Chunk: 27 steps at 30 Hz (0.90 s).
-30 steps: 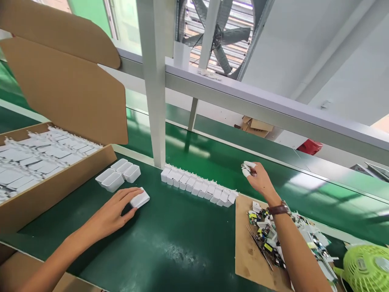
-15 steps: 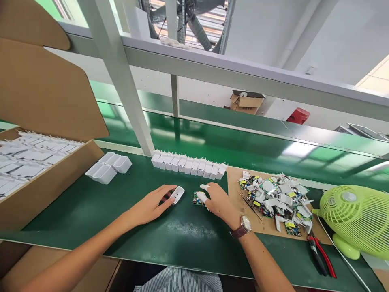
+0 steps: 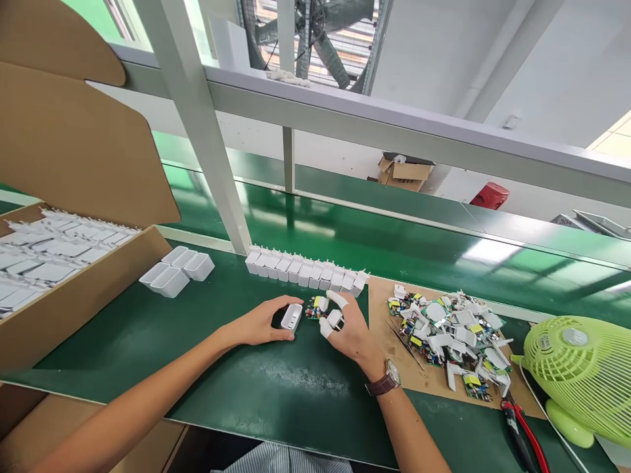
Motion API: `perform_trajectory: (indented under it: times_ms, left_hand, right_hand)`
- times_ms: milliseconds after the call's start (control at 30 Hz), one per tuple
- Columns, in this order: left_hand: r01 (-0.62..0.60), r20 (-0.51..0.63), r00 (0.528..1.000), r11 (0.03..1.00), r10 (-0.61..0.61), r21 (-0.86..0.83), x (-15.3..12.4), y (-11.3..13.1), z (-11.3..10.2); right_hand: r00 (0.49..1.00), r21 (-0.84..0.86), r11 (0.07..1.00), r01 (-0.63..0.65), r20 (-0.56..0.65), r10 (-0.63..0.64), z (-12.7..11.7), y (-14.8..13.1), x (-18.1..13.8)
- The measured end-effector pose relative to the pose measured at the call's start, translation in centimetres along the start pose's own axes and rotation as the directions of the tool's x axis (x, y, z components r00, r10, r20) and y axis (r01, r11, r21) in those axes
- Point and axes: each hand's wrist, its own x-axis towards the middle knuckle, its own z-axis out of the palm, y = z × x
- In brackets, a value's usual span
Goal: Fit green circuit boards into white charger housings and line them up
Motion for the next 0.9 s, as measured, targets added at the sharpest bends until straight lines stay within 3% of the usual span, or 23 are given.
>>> perform_trajectory:
  times_ms: [133, 300, 733, 900]
  left_hand:
    - [-0.013, -0.148, 0.989, 0.999, 0.008, -0.036, -0.3, -1.1, 1.7]
    - [-0.128, -0.254, 0.954, 0.984, 0.157, 0.125, -1.4, -1.4, 2.0]
    - [-0.176, -0.21, 0.951, 0.956, 0.227, 0.234, -1.2, -1.3, 1.9]
    - [-0.156, -0.184, 0.962, 0.958, 0.203, 0.24, -1.2, -1.0, 1.8]
  right_hand:
    - [0.987, 0.032, 0.988, 0.151, -0.059, -0.149, 0.7, -1.2, -0.1]
    - [0.936, -0.076, 0.938, 0.337, -0.074, -0.343, 2.2, -2.0, -1.3]
    - [0.941, -0.128, 0.933, 0.335, 0.003, -0.338, 2.5, -1.8, -1.8]
    - [0.944, -0.139, 0.935, 0.327, -0.005, -0.331, 2.8, -1.9, -1.6]
